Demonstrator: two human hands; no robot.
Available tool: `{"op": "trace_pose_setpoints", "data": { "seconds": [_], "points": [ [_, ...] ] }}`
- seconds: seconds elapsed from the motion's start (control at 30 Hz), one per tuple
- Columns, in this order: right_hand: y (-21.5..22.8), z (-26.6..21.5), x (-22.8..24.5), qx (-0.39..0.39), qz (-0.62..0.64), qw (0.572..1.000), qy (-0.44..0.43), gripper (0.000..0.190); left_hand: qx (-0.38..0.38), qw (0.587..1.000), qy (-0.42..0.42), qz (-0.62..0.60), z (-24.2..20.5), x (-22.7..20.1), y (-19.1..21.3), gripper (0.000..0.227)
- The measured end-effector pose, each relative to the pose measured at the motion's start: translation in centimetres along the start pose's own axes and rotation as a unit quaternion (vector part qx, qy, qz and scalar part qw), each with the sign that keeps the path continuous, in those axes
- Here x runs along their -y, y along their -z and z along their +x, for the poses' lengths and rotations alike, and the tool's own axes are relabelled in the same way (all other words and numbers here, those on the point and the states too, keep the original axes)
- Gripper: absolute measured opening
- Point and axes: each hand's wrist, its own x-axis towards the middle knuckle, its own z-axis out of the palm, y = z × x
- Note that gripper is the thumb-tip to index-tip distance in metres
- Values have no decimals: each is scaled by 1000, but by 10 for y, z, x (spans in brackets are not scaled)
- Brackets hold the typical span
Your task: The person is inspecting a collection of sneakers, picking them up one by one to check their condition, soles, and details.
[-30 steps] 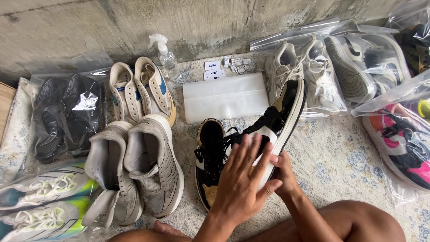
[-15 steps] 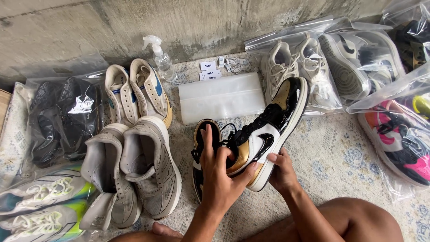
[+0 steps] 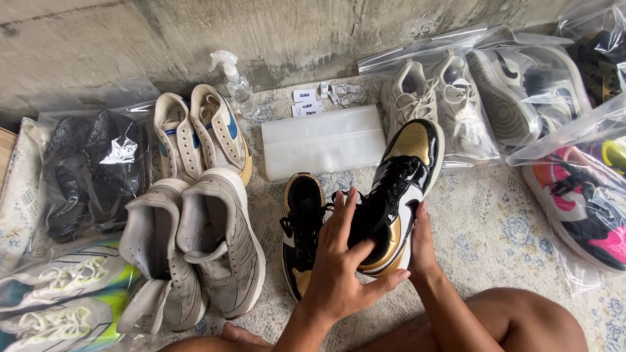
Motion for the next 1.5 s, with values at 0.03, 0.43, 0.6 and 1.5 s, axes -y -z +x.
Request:
{"op": "trace_pose_setpoints", "data": {
  "seconds": [0.03,0.43,0.6,1.5],
  "points": [
    [-1,-1,0,-6,1,1000,-15,62,-7,1000,-9,28,0,0,0,57],
    [-3,4,-3,-14,84,991,-107,63,-110,992,-67,-4,2,-12,12,29],
    [-2,1,-5,-12,85,986,-146,73,-124,992,-26,-8,5,-5,22,15],
    [-3,-7,-13,53,91,981,-165,76,-90,995,-45,3,9,-9,13,53]
  ]
}}
